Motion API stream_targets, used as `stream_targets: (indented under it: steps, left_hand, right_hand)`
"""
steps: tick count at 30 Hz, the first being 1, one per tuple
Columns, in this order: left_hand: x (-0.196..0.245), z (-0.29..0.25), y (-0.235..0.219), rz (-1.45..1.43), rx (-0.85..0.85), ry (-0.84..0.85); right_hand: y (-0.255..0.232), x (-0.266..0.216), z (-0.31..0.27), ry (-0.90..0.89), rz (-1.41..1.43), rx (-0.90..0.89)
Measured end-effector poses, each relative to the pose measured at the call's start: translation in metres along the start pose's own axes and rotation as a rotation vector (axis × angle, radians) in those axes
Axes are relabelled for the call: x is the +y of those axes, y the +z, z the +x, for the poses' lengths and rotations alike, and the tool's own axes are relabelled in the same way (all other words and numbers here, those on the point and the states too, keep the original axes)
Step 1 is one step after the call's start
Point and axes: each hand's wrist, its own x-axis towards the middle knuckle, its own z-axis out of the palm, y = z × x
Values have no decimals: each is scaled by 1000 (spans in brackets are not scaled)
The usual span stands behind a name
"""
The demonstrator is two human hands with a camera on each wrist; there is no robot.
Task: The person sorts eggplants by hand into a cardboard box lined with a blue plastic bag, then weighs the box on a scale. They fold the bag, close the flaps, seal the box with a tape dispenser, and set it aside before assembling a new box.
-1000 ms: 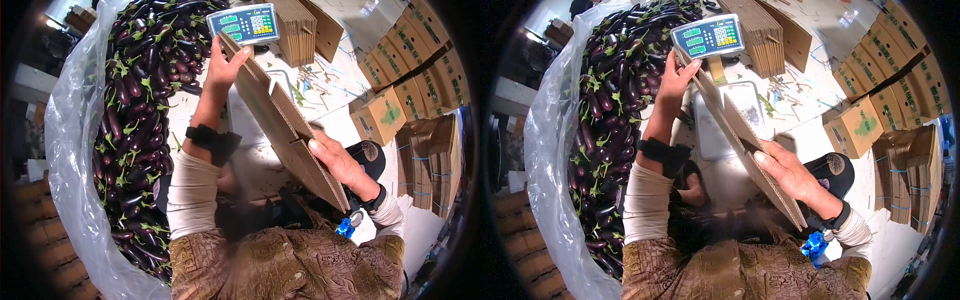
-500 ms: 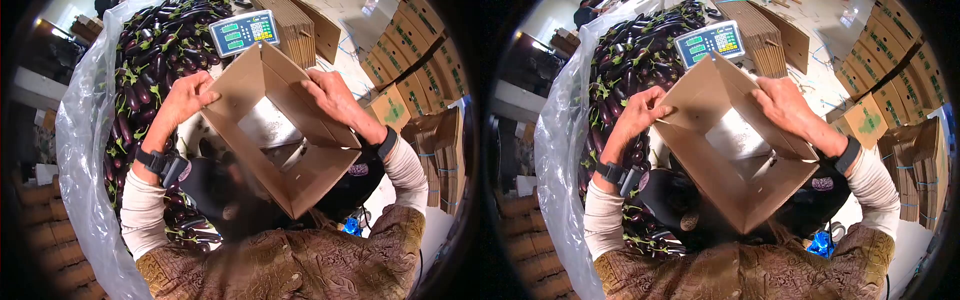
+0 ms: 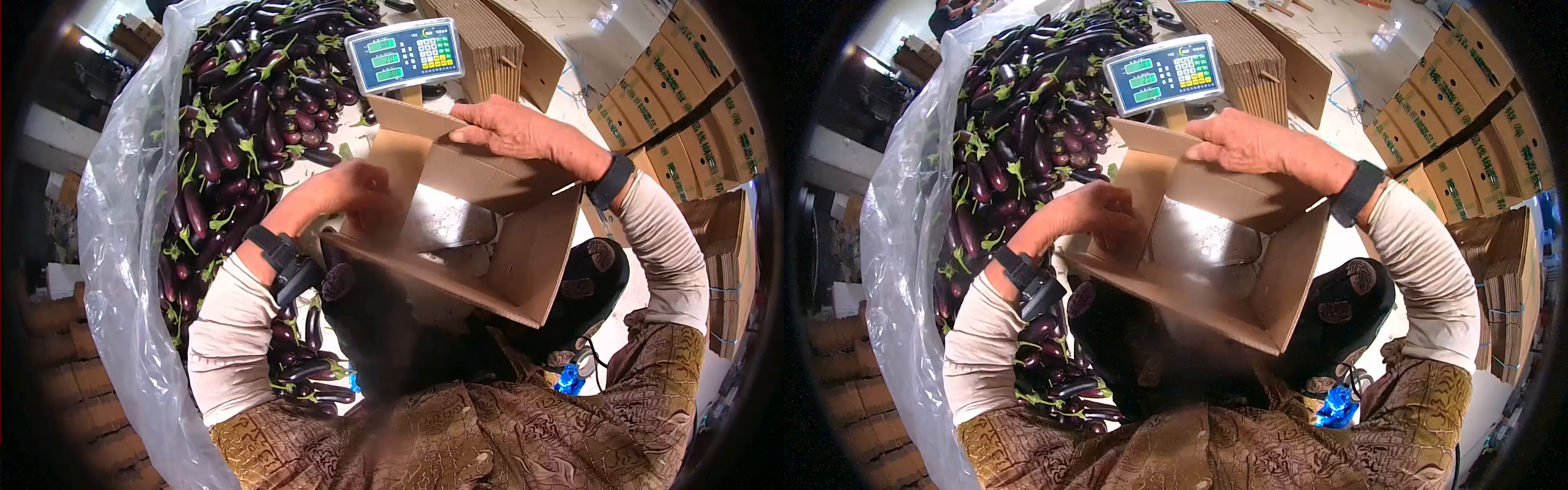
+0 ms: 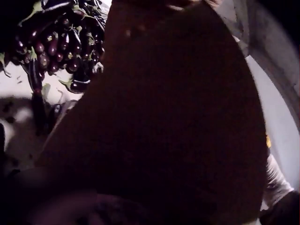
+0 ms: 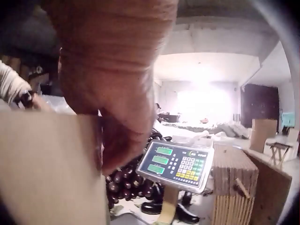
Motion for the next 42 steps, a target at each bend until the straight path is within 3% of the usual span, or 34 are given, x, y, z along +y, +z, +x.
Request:
stream_targets:
  steps: [1, 4, 6, 8, 10, 13, 18, 20, 22, 24, 26, 27, 28, 30, 31, 34, 35, 38, 39, 40, 42]
  left_hand:
    - [-4, 1, -2, -158, -41, -33]
    - [-11, 5, 3, -180, -1, -35]
    - [-12, 5, 5, -245, -12, -15]
    - [-13, 4, 6, -312, -15, 9]
    - [-12, 3, 7, -359, -16, 6]
    - [-8, 0, 11, -345, 43, 37]
    - [-13, -1, 10, -350, 51, 64]
    - [-18, -8, 13, -386, 69, 57]
    - [-24, -13, 21, -442, 129, 178]
    - [-40, -15, 22, -433, 98, 162]
    - [-48, -24, 34, -1028, 113, 251]
    - [-56, -36, 41, -1065, 137, 446]
    - [-56, -39, 50, -1064, 132, 445]
    - [-50, -38, 67, -747, 586, 597]
    - [-40, -43, 67, -475, 583, 610]
    - [-19, -35, 54, -424, 739, 456]
    - [-27, -27, 49, -299, 790, 491]
    - [-50, -2, 46, -205, 729, 455]
    - [-65, 17, 47, 150, 840, 595]
    - [-74, 28, 48, 148, 844, 594]
    - [-83, 45, 54, -14, 699, 353]
  right_hand:
    - [-4, 8, -4, -73, -139, 18]
    - [-20, -5, -28, -29, -80, 26]
    - [-15, -16, -56, -167, -275, 433]
    - [-3, -28, -93, -135, -238, 551]
    - [17, -38, -124, -40, -242, 478]
    - [50, -21, -139, -112, -292, 476]
    - [78, -9, -72, -176, -226, 597]
    - [105, 8, -39, -182, -372, 459]
    - [120, 10, -18, -152, -542, 201]
    - [131, 18, -14, -178, -557, 172]
    - [131, 23, -14, -191, -585, 147]
    - [131, 25, -14, -185, -580, 132]
    - [132, 26, -14, -180, -571, 119]
    - [134, 29, -13, -190, -597, 138]
    - [135, 29, -13, -207, -628, 152]
    - [131, 29, -11, -223, -637, 116]
    - [127, 26, -11, -257, -609, 145]
    - [96, 25, -20, -365, -477, 149]
    - [79, 13, -24, -408, -466, 309]
    - [59, 6, -30, -502, -568, 463]
    - [25, -24, -47, -363, -836, 643]
